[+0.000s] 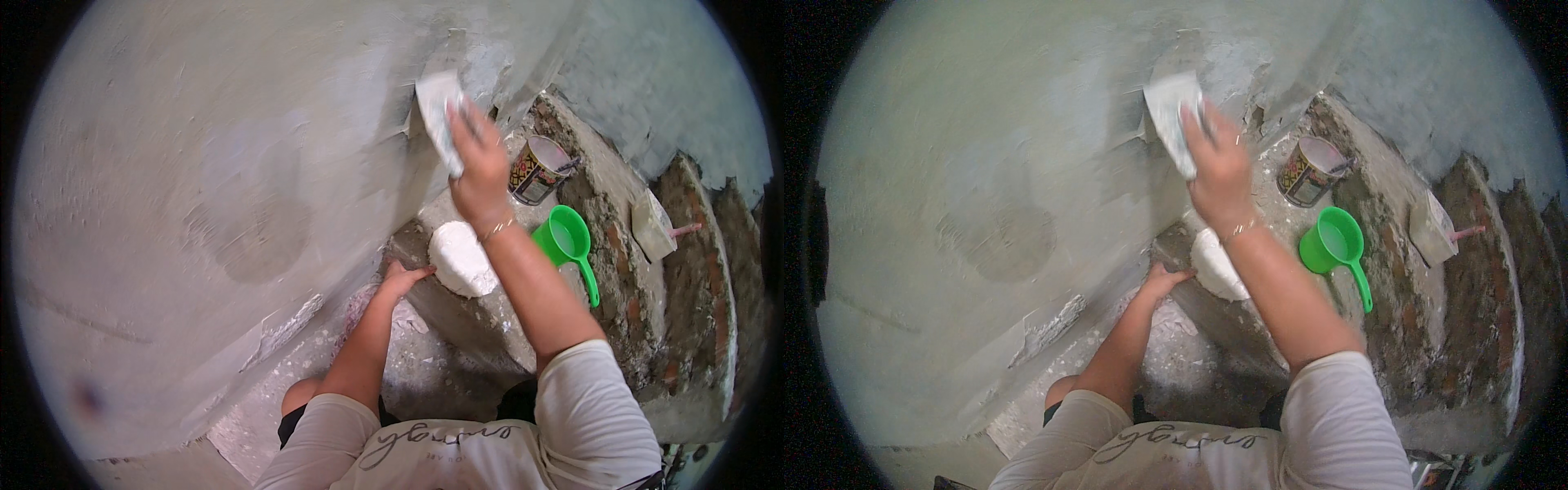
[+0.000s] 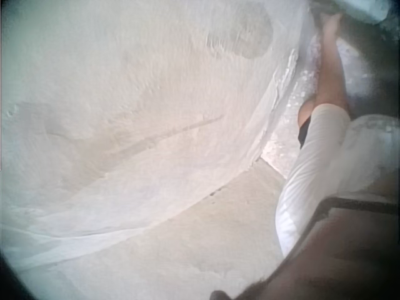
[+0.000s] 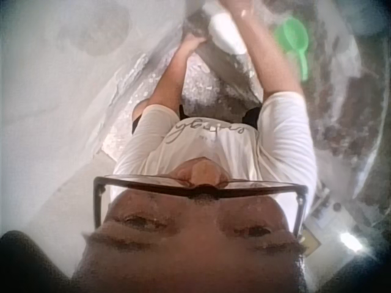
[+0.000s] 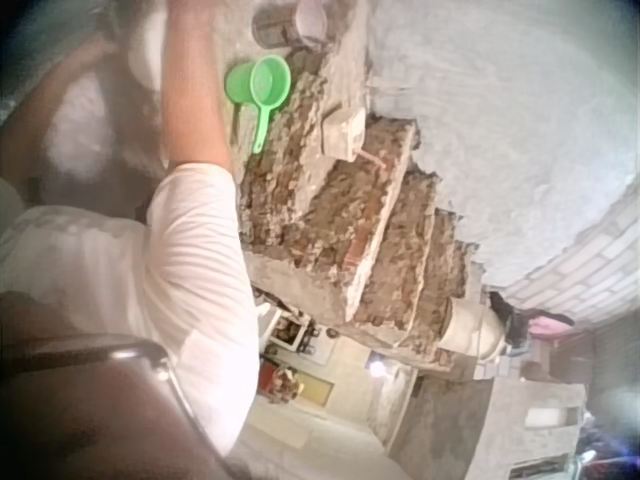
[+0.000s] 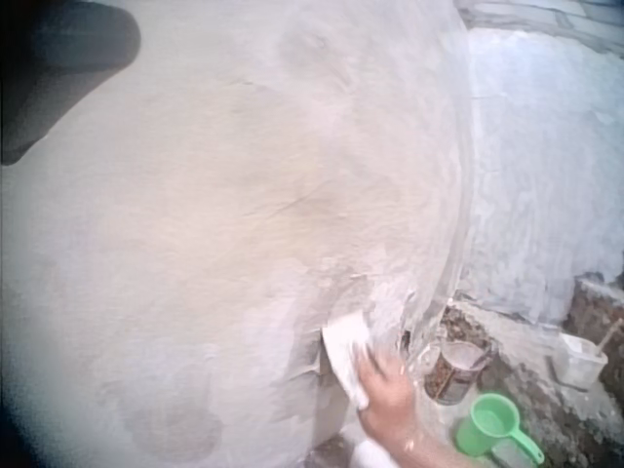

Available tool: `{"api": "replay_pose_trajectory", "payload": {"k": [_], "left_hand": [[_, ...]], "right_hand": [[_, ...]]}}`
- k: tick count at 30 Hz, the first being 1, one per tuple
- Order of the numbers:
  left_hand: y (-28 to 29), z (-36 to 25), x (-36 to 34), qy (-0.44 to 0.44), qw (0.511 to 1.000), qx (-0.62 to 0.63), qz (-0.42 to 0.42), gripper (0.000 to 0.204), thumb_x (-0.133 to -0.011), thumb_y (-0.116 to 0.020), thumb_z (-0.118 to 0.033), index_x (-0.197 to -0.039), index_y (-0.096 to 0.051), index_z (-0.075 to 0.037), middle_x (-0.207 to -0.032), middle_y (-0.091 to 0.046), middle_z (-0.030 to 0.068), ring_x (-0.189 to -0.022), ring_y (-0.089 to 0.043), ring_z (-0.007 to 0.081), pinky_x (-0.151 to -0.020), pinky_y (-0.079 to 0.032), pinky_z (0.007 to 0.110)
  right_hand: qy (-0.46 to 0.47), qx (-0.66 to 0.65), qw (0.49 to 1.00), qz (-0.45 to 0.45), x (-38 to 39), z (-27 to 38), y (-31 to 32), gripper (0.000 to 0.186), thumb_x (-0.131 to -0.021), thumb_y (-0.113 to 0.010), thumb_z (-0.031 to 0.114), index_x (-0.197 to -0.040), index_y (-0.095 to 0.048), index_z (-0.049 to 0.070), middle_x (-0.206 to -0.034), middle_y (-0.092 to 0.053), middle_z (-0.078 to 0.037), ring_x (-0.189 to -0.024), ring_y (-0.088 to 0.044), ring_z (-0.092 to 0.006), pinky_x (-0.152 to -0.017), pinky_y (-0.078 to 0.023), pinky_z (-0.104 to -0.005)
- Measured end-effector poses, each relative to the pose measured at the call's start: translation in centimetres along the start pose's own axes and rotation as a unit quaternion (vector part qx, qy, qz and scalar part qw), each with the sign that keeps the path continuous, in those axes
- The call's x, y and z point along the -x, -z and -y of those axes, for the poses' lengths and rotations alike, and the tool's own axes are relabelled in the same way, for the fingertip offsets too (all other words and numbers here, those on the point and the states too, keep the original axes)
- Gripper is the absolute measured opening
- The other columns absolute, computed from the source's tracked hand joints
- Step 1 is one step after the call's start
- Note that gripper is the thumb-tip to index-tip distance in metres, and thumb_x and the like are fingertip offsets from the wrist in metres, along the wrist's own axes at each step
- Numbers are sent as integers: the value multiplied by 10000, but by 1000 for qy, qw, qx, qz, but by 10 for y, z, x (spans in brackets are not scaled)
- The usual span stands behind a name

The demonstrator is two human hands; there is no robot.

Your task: The person patches holes in a concrete wall using white plaster, spreading the material with a spatula while holding a plate of compound.

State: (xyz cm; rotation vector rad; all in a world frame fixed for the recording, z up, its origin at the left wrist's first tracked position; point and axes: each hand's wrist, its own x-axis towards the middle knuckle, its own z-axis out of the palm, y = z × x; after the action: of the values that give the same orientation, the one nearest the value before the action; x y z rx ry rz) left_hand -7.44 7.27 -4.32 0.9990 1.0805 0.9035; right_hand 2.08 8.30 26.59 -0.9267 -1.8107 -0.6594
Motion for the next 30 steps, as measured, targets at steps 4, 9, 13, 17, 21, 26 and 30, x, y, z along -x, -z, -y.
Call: {"api": "replay_pose_trajectory", "payload": {"k": [4,9,13,17,21,26,30], "left_hand": [[-25,-14,5,6,999,-8,52,1042,-606,-873,-335,-1339,-294,127,-1284,-504,226,-1201,-491,300,-1011,-397,338],[-17,-12,5,-36,999,-8,37,1105,-578,-878,-389,-1342,-278,136,-1303,-490,224,-1211,-483,294,-1014,-394,335],[-17,-2,-3,7,999,-3,41,1155,-561,-880,-423,-1350,-259,148,-1321,-472,237,-1221,-476,297,-1014,-393,340],[-5,-4,3,21,998,-57,-17,1196,-542,-881,-459,-1351,-251,156,-1317,-473,247,-1213,-484,302,-1016,-388,345],[-21,-22,15,18,998,-60,-7,1166,-539,-874,-486,-1328,-305,157,-1320,-470,249,-1216,-482,301,-1017,-390,347],[-35,-26,10,-25,991,-127,11,1106,-552,-864,-467,-1309,-349,155,-1304,-490,238,-1206,-490,300,-1005,-402,342],[9,21,-25,-65,988,-139,-4,1087,-558,-864,-425,-1319,-340,148,-1308,-484,235,-1215,-481,300,-1005,-401,336]], "right_hand": [[-79,-23,990,114,96,-1,0,609,-696,-594,-52,-1288,-543,82,-1233,-511,-263,-1121,-501,-416,-971,-404,-421],[-165,-105,950,243,132,17,18,573,-680,-592,-69,-1230,-593,89,-1199,-542,-236,-1112,-517,-398,-960,-412,-414],[-202,-169,962,69,71,8,33,524,-685,-531,-107,-1166,-637,74,-1127,-628,-169,-1081,-568,-347,-955,-421,-391],[-41,-125,984,-118,-45,18,39,540,-693,-513,-85,-1197,-620,76,-1119,-615,-194,-1017,-573,-365,-916,-440,-399],[25,-17,993,-114,-76,24,29,393,-793,-584,-44,-1181,-619,11,-1150,-604,-190,-988,-599,-320,-890,-465,-348],[25,1,999,47,38,28,18,519,-720,-610,62,-1238,-596,104,-1233,-537,-229,-1008,-557,-378,-857,-464,-423],[-64,-54,979,186,105,49,17,498,-729,-605,44,-1221,-611,121,-1206,-556,-215,-1000,-568,-380,-849,-467,-426]]}}
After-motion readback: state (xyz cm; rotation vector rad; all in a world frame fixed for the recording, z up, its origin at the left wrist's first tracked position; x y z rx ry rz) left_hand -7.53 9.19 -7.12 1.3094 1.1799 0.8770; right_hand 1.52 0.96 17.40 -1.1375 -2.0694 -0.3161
